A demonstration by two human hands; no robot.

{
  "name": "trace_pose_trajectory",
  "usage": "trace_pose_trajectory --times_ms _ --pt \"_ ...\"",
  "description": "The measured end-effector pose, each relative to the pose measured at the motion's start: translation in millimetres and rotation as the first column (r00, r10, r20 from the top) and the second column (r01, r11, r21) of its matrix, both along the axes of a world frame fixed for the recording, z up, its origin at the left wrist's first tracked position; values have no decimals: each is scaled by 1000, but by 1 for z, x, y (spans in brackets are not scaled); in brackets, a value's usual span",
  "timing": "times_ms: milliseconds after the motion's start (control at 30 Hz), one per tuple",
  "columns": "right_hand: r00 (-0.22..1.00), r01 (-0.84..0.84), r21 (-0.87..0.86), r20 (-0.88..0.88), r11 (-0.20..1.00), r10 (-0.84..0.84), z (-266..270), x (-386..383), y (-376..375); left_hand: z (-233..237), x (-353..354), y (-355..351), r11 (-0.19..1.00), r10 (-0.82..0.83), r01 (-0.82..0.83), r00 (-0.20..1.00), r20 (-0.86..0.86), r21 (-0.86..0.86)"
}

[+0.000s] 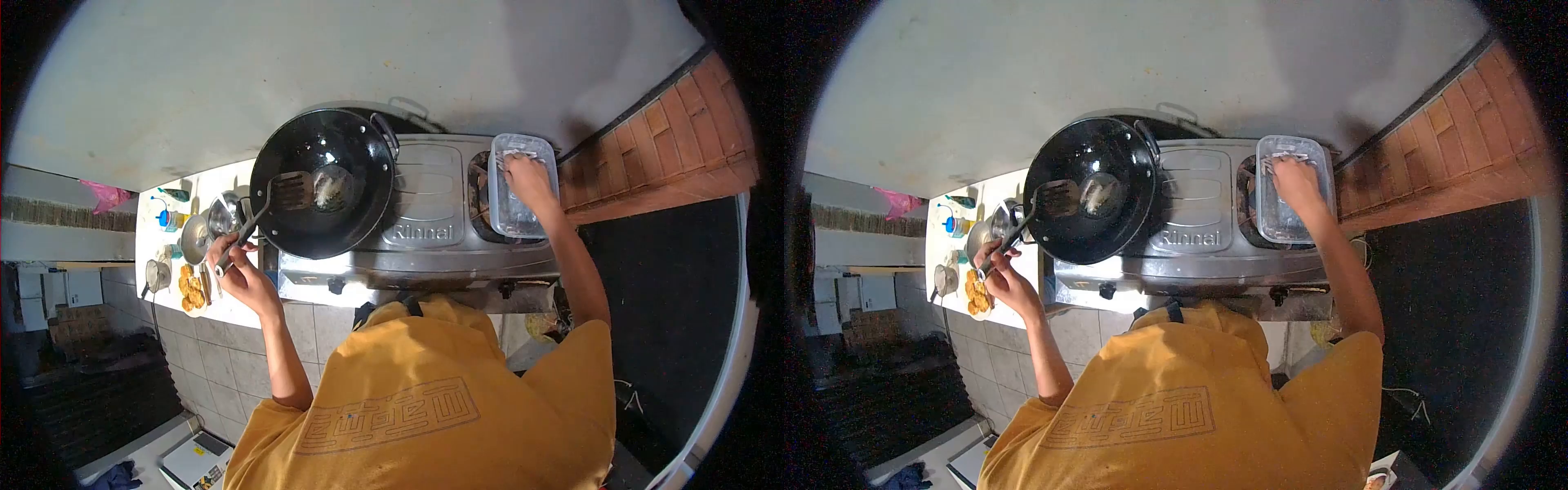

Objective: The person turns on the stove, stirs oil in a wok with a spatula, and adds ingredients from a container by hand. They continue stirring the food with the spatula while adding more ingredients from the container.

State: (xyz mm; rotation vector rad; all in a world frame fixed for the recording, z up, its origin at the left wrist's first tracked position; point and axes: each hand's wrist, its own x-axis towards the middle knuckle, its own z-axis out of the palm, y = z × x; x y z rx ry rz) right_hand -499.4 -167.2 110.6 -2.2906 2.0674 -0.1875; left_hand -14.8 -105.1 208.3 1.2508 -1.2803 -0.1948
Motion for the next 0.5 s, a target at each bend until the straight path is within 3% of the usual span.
trace_pose_trajectory --times_ms 267,500 --pt "995 64 17 -79 998 -62 -7 2 0 2 4 -1 1000 -1 1 1000 -6 0" --pt "994 110 50 -16 993 -109 -4 5 5 -1 11 -2 1000 8 -8 999 -36 -4"
